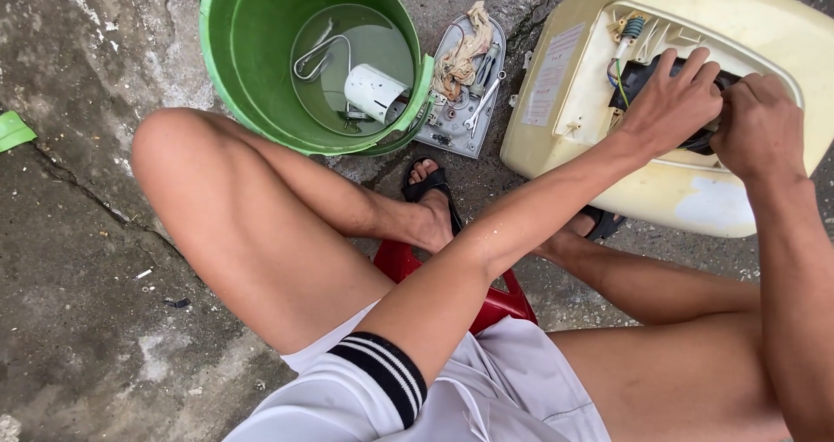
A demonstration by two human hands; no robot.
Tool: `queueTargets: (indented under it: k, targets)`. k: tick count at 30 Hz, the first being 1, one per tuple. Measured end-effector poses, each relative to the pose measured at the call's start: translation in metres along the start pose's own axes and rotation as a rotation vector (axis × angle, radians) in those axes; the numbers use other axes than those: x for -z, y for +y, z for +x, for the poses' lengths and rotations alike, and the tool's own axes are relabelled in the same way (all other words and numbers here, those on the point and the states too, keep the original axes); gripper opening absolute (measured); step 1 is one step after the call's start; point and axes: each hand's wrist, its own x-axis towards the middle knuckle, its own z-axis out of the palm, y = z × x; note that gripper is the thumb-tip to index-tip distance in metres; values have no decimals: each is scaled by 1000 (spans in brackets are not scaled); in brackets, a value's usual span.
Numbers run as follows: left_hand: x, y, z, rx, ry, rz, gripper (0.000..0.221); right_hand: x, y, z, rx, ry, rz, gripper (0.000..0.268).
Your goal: Disassembling and inspecting the internal components of a small water heater tank, specifically focusing on the tank opening and heating element area.
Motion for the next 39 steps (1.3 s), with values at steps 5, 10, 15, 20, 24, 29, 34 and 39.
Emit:
queueTargets:
  k: [5,10,15,20,24,29,34,39]
  targets:
    - [35,-23,-19,117,-167,-165,12,-2,-4,-3,-24,34,3,10]
    - [131,-109,-101,570,352,-232,39,-11,0,-5,-63,76,44,7]
    - [54,-196,-190,1087,-422,-145,37,3,-6,1,-85,108,155,8]
    - [24,-221,-198,923,-715,-19,41,4,-11,-2,-71,147,240,10]
    - [-12,-238,-206,754,-871,169,40,11,-15,1,-66,173,257,13]
    - [-16,-242,-219,460,-980,382,4,11,-16,3,-85,167,274,17]
    - [-53,-267,-259,295,-1003,383,18,-4,-10,2,-120,172,334,18]
    - [-52,-277,-267,227,-949,273,20,21,-34,19,-277,205,336,7]
